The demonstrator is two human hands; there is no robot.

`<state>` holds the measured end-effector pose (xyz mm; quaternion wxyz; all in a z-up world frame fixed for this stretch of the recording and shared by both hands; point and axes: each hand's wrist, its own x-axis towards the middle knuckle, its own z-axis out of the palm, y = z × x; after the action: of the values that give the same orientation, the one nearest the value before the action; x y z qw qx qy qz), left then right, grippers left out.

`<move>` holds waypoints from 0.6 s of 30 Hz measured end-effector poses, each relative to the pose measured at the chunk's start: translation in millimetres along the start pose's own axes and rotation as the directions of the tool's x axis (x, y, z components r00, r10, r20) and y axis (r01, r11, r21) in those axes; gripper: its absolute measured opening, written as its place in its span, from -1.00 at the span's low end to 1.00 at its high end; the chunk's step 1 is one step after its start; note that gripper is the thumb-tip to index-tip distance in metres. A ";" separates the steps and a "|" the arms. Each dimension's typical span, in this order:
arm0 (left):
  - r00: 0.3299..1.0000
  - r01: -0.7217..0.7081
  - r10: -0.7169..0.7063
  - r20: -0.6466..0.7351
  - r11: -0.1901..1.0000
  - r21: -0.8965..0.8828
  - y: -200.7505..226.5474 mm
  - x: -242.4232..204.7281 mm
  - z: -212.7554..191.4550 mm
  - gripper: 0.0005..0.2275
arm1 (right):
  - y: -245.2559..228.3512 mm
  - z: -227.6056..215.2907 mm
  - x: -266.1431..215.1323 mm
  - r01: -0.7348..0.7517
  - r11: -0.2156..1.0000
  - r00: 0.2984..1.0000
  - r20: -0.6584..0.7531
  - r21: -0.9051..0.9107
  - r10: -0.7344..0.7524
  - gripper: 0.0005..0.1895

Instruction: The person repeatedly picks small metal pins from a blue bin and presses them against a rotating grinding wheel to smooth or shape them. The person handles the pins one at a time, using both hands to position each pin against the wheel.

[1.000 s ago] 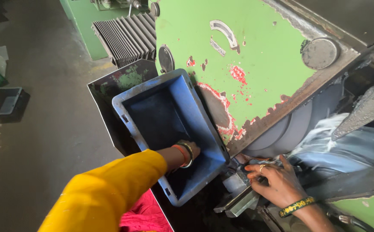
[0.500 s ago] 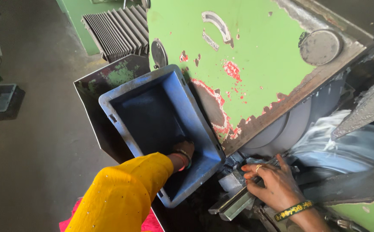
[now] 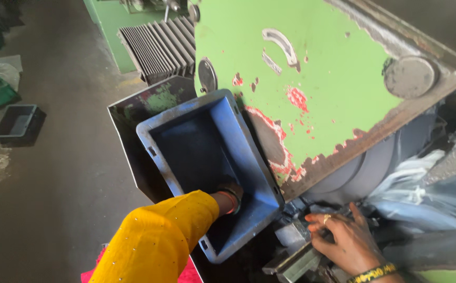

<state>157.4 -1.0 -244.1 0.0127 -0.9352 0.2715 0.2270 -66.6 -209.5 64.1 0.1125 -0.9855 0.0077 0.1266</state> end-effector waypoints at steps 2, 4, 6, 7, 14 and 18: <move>0.991 -0.079 0.060 0.119 0.984 0.157 -0.9 0.6 -7.9 -0.62 | 0.9 -0.5 4.8 0.001 1.000 1.000 0.016 -0.016 -0.001 -0.44; 0.981 -0.119 0.096 0.169 0.984 0.132 -1.1 -4.4 -13.6 -0.63 | 2.1 1.4 7.0 -0.056 0.996 0.995 0.074 -0.073 0.062 -0.44; 0.982 -0.125 0.132 0.132 0.990 -0.063 -3.1 -10.4 -20.4 -0.60 | 5.0 3.2 7.9 -0.026 0.999 0.999 0.045 -0.045 0.028 -0.44; 0.986 -0.085 0.103 0.131 0.987 -0.136 -2.2 -13.4 -21.1 -0.60 | 7.2 5.1 7.1 -0.015 0.999 0.999 0.034 -0.032 0.016 -0.44; 0.981 0.158 -0.180 -0.073 0.958 -0.237 19.2 6.1 -13.1 -0.74 | 9.0 7.1 8.0 -0.023 0.999 1.000 0.009 -0.038 0.023 -0.46; 0.892 0.320 -0.406 -0.198 0.878 -0.357 25.1 23.5 -8.8 -0.83 | 6.1 5.5 8.4 -0.050 0.998 0.998 0.032 -0.029 0.051 -0.46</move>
<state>165.9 -35.5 -243.9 -0.1305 -0.9813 0.0491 0.1329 -60.1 -214.1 55.4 0.0955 -0.9843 0.0291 0.1457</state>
